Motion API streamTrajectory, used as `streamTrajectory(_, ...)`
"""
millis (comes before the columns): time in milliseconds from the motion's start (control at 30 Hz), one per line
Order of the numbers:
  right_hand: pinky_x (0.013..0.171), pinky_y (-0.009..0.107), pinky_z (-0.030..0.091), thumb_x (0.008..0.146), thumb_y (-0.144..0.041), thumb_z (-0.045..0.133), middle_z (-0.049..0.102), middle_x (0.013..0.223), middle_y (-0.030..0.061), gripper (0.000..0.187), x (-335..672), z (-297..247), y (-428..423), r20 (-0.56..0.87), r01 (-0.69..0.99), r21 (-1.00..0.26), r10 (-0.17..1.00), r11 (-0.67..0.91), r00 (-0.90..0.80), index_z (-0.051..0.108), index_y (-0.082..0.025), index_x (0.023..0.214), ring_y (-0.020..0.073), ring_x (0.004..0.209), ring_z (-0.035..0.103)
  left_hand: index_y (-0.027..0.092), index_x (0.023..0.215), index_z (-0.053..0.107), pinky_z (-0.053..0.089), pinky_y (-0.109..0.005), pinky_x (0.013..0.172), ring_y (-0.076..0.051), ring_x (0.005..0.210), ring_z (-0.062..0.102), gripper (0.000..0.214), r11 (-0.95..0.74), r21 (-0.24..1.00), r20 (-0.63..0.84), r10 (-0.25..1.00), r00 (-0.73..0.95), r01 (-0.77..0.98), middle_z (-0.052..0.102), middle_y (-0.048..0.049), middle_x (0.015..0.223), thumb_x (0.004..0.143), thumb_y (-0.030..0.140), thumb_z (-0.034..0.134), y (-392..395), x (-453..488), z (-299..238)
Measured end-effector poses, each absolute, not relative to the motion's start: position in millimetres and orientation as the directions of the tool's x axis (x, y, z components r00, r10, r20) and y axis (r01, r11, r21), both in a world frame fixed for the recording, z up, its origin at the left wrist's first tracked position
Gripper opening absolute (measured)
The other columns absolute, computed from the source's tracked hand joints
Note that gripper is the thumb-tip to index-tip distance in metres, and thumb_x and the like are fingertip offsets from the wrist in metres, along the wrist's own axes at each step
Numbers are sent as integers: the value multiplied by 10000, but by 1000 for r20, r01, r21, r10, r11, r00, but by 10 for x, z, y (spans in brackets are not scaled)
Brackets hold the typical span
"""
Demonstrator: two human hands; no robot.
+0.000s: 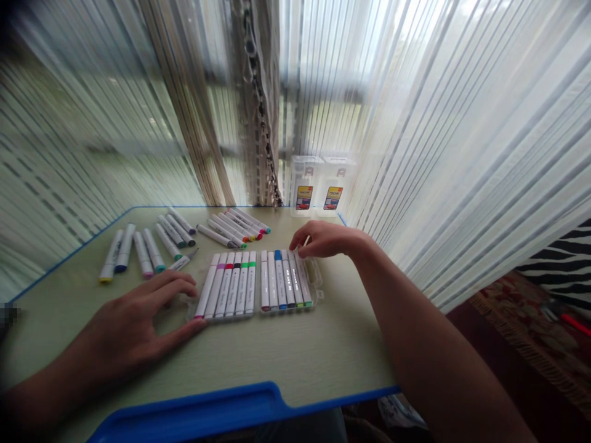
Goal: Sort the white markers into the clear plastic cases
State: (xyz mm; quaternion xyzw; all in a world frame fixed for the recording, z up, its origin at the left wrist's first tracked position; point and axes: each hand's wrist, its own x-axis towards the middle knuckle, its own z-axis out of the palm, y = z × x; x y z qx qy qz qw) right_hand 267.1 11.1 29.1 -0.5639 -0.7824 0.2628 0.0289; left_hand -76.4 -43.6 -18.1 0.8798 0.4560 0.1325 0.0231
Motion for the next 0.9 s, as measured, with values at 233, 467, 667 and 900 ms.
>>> streamTrajectory(233,750,272,529,743,-168,656,702,1008,91,277,2695,182,156,-230,788,-613,939,63,-254,664,-138,1018,187,849,655,222,918,620,519,-376,826,-272,969,621,354,-622,255,279,780,560,740,626,-81,1102,765,541,598,-445,-730,-192)
streamTrajectory(467,569,237,540,816,-205,630,655,915,83,109,2629,49,214,-339,460,-838,941,-293,-19,596,-157,907,120,650,588,205,869,627,494,-433,909,-285,1054,567,307,-631,364,378,773,510,686,557,-109,1158,725,472,672,-475,-723,-242)
streamTrajectory(667,507,222,513,890,-402,564,660,928,101,250,2616,48,224,-370,335,-875,929,-349,2,578,-158,940,110,575,595,210,891,621,485,-409,959,-293,1165,527,266,-637,373,409,766,496,675,496,-118,1275,711,388,704,-471,-778,-244)
streamTrajectory(900,456,283,518,930,-474,453,651,867,92,350,2499,129,196,-314,157,-938,949,-310,-3,562,-149,997,134,525,581,209,1108,536,507,-422,954,-282,1199,507,417,-715,325,566,672,479,619,503,-113,1259,733,300,694,-460,-813,-225)
